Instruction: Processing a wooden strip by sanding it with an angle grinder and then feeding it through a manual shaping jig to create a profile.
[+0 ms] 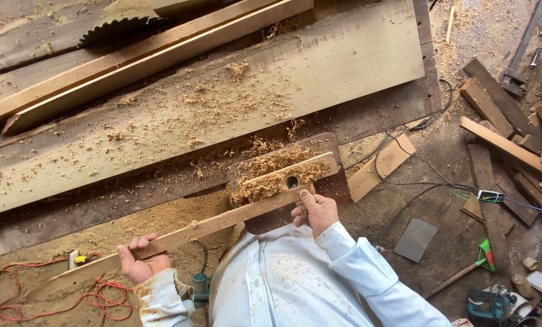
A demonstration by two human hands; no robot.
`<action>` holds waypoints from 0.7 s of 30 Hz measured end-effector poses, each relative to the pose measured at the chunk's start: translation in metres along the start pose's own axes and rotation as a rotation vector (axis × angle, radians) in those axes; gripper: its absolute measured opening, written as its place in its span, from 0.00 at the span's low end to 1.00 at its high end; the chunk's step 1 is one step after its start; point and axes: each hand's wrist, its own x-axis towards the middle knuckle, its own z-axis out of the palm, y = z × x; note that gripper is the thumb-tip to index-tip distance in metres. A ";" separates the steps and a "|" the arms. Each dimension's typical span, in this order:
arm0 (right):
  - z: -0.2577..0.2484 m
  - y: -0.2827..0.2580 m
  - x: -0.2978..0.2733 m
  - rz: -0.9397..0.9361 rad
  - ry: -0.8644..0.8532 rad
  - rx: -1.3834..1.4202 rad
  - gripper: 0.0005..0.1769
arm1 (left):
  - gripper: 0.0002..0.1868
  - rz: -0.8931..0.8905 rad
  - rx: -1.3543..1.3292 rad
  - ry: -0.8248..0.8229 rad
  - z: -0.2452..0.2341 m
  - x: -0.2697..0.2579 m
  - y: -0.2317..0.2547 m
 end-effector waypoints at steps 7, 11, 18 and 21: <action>0.005 0.007 0.001 0.023 0.012 -0.002 0.18 | 0.14 -0.008 0.018 0.010 0.002 -0.001 0.008; 0.007 0.012 0.002 0.036 0.006 0.003 0.17 | 0.13 -0.024 0.012 0.026 0.008 -0.003 0.012; 0.022 0.017 -0.006 0.063 0.026 -0.006 0.17 | 0.13 -0.016 0.017 0.008 0.000 0.007 0.026; 0.038 0.007 -0.021 0.037 0.019 0.026 0.16 | 0.13 -0.011 0.028 0.021 0.007 0.005 0.035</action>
